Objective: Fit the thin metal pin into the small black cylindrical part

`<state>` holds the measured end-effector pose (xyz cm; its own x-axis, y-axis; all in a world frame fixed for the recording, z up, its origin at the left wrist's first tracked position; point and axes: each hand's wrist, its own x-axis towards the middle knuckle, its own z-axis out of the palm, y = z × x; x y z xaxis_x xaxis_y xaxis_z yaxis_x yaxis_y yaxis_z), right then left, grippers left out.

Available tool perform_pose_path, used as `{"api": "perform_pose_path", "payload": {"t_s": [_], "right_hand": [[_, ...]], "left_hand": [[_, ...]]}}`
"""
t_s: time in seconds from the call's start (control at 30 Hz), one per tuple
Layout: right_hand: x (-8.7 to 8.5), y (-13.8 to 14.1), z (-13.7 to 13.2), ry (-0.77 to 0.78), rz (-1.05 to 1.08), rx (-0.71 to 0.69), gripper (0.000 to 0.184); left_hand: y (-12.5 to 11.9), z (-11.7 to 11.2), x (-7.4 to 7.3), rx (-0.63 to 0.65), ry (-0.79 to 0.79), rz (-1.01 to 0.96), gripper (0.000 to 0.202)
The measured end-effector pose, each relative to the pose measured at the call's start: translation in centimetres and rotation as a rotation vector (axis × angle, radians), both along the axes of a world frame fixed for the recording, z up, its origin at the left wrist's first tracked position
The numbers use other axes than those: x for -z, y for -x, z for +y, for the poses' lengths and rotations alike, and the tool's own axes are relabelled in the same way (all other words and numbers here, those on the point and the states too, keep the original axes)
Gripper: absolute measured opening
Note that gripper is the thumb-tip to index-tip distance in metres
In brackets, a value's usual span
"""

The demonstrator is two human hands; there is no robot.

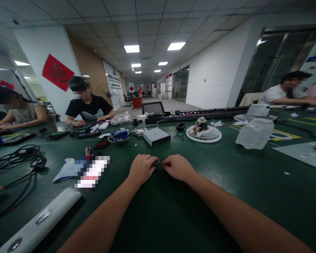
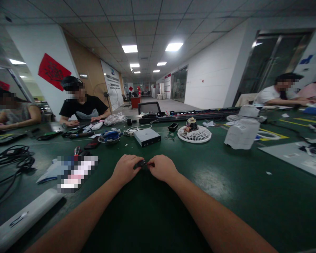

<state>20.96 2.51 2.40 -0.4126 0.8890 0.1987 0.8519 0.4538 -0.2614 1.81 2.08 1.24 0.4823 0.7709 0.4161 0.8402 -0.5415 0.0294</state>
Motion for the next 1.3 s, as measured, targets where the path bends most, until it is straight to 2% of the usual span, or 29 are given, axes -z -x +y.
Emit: {"api": "perform_pose_path", "payload": {"t_s": [0.1, 0.3, 0.43, 0.5, 0.57, 0.63, 0.7, 0.77, 0.87, 1.03, 1.17, 1.3], "right_hand": [[0.0, 0.0, 0.1, 0.031, 0.005, 0.108, 0.027], [-0.3, -1.0, 0.6, 0.145, -0.127, 0.265, 0.026], [-0.5, -1.9, 1.2, 0.113, -0.081, 0.374, 0.025], [-0.3, -2.0, 1.5, 0.048, 0.010, 0.342, 0.027], [0.2, -1.6, 1.6, -0.018, 0.114, 0.253, 0.028], [0.8, -1.1, 1.6, -0.020, 0.166, 0.149, 0.031], [1.3, -0.7, 1.7, 0.025, 0.130, 0.074, 0.028], [1.6, -0.5, 1.7, 0.049, 0.110, 0.047, 0.023], [1.7, -0.6, 1.7, 0.069, 0.191, 0.059, 0.021], [1.5, -0.8, 1.7, 0.112, 0.313, 0.053, 0.019], [1.5, -0.5, 1.4, 0.072, 0.352, 0.014, 0.016], [1.6, -0.2, 1.3, 0.021, 0.401, -0.068, 0.014]], "left_hand": [[0.0, 0.0, 0.0, -0.006, -0.009, -0.003, 0.028], [-0.1, 0.0, -0.2, -0.073, 0.009, -0.006, 0.025], [0.0, 0.1, -0.1, -0.135, 0.060, -0.053, 0.027], [0.1, 0.2, 0.1, -0.152, 0.073, -0.068, 0.029], [0.2, 0.2, 0.2, -0.161, 0.085, -0.076, 0.029], [0.2, 0.3, 0.3, -0.164, 0.101, -0.082, 0.028], [0.2, 0.3, 0.3, -0.162, 0.119, -0.083, 0.028], [0.1, 0.3, 0.2, -0.155, 0.136, -0.083, 0.029], [0.2, 0.3, 0.2, -0.121, 0.155, -0.083, 0.031], [0.3, 0.4, 0.7, 0.000, 0.224, -0.114, 0.036], [0.3, 0.6, 1.2, 0.024, 0.260, -0.146, 0.030], [0.1, 0.3, 0.8, 0.064, 0.305, -0.192, 0.029]]}}
